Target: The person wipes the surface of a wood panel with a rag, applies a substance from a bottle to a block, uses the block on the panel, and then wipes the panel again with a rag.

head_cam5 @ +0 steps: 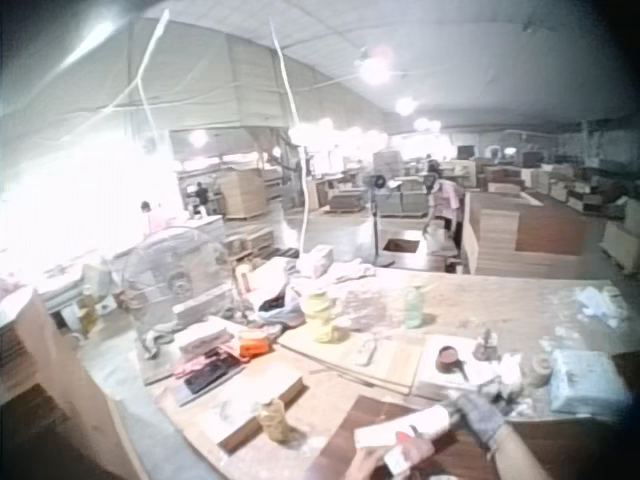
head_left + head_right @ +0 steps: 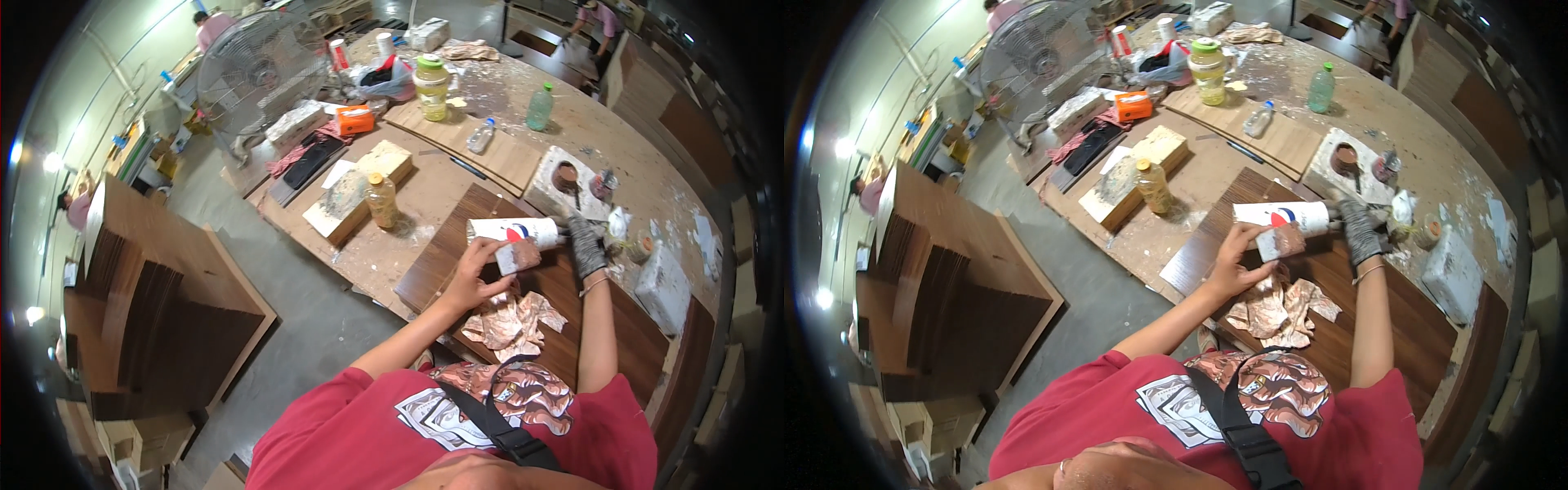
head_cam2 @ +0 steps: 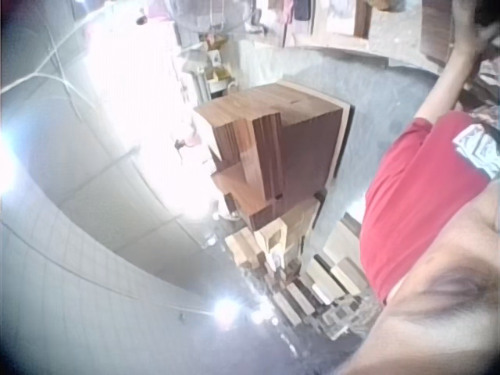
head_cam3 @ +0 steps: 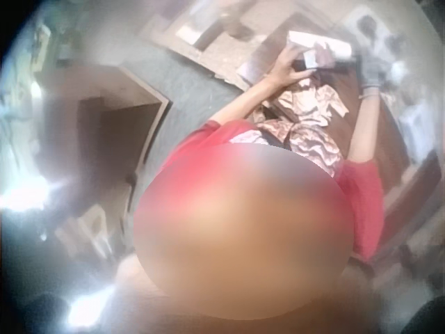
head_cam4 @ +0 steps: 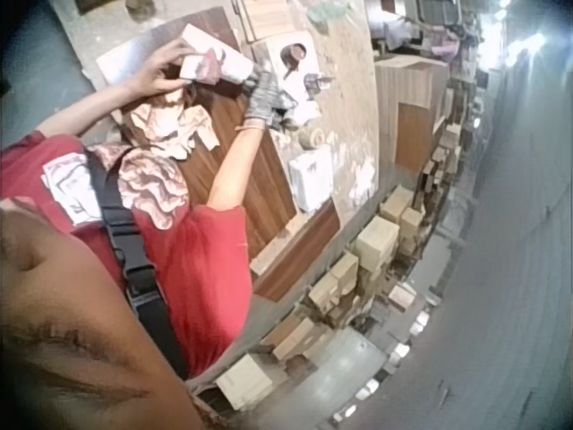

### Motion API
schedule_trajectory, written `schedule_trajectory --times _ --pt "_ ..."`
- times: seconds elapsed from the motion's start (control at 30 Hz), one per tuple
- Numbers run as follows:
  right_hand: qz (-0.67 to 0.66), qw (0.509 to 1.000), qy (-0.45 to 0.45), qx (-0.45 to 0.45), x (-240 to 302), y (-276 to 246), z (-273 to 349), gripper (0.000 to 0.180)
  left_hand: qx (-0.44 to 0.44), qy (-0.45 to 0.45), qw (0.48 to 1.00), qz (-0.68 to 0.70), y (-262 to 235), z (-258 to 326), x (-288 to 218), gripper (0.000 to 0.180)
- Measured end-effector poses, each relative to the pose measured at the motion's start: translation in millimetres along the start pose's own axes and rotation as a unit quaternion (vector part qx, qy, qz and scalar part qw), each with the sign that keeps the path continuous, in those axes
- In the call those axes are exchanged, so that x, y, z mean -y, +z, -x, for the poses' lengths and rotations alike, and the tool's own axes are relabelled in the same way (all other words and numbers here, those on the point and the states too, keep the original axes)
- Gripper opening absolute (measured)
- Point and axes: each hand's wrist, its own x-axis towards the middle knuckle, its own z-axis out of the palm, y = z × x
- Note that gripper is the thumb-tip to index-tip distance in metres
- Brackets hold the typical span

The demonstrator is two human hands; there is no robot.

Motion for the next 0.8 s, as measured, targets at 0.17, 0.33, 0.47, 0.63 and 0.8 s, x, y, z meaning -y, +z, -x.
schedule_trajectory --times 0.17,0.33,0.47,0.63,0.8 --pt "-0.039 0.99 -0.134 0.019 -26.6 27.8 14.7 0.049 -0.005 0.01 0.998 -0.058 11.5 -6.8 14.4 0.059" --pt "-0.081 0.966 -0.238 -0.061 -11.8 -10.8 -22.0 0.055 0.004 0.033 0.995 -0.093 25.1 -15.1 27.7 0.054" --pt "-0.09 0.913 -0.32 -0.237 67.9 -59.2 -56.9 0.046 0.02 0.005 0.992 -0.121 23.0 -19.5 36.8 0.053" --pt "0.39 0.782 -0.26 -0.41 73.0 -95.3 -110.4 0.075 0.052 0.003 0.992 -0.114 27.4 -20.3 34.1 0.053" --pt "0.458 0.796 -0.171 -0.356 82.9 -56.4 -127.6 0.073 0.043 -0.009 0.992 -0.117 25.2 -22.5 32.0 0.051"
